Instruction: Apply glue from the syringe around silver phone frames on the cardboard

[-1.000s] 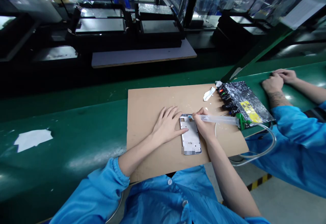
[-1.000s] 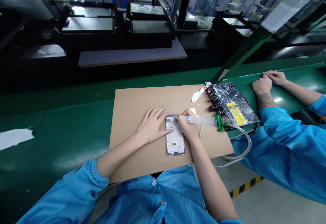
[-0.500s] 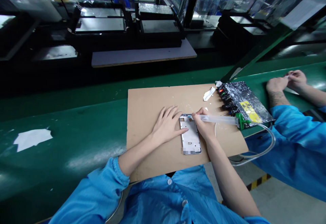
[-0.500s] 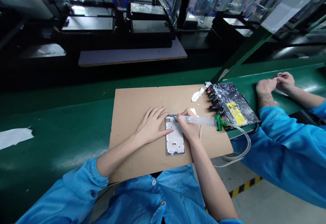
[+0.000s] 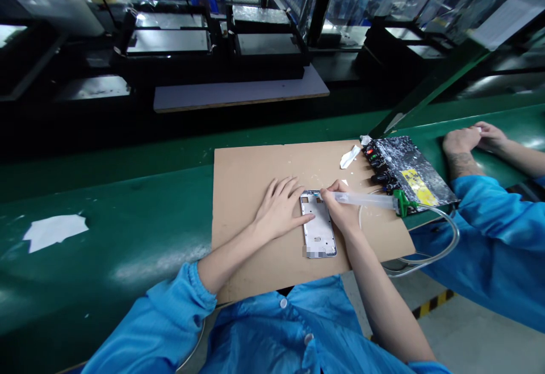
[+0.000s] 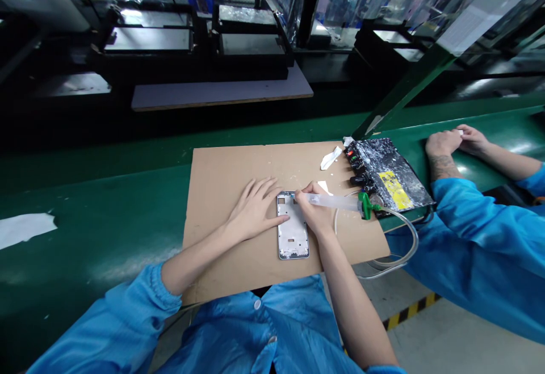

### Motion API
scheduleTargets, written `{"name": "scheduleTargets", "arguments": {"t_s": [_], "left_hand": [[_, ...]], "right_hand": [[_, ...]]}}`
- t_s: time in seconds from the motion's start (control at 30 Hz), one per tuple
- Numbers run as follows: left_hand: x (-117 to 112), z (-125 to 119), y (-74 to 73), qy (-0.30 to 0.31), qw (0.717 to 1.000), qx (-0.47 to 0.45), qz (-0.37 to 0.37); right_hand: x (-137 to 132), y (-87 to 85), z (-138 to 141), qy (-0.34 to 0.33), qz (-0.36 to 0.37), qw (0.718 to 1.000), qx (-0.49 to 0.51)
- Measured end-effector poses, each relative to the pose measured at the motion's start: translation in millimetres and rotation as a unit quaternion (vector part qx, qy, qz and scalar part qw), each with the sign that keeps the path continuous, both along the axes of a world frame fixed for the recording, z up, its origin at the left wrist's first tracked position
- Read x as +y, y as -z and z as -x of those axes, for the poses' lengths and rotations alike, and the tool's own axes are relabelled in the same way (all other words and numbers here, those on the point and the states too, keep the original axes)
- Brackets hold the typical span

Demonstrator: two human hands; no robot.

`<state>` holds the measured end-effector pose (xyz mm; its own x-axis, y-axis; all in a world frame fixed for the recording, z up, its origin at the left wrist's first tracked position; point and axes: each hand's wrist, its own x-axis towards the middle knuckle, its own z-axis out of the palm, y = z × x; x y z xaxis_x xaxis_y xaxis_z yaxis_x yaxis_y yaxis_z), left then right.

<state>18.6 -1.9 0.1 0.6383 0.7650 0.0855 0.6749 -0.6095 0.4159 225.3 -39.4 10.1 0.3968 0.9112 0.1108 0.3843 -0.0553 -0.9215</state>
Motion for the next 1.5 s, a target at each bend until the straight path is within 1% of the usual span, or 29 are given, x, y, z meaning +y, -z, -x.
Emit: {"name": "scheduleTargets", "arguments": {"t_s": [0.33,1.13,1.33,1.5], "left_hand": [[-0.4,0.3,-0.5,0.000,1.000,-0.010,-0.005],[0.0,-0.3,0.4,-0.001,1.000,-0.007,-0.003],[0.1,-0.4,-0.2,-0.002,1.000,-0.009,-0.002],[-0.5,-0.7,-2.0,0.000,1.000,-0.002,-0.001]], "right_hand": [[0.5,0.0,0.5,0.002,-0.002,1.000,-0.011],[0.1,2.7,-1.5,-0.020,0.005,1.000,0.020],[-0.4,2.3,-1.1,-0.010,0.003,1.000,0.002],[0.0,1.2,-1.1,-0.016,0.006,1.000,0.007]]}}
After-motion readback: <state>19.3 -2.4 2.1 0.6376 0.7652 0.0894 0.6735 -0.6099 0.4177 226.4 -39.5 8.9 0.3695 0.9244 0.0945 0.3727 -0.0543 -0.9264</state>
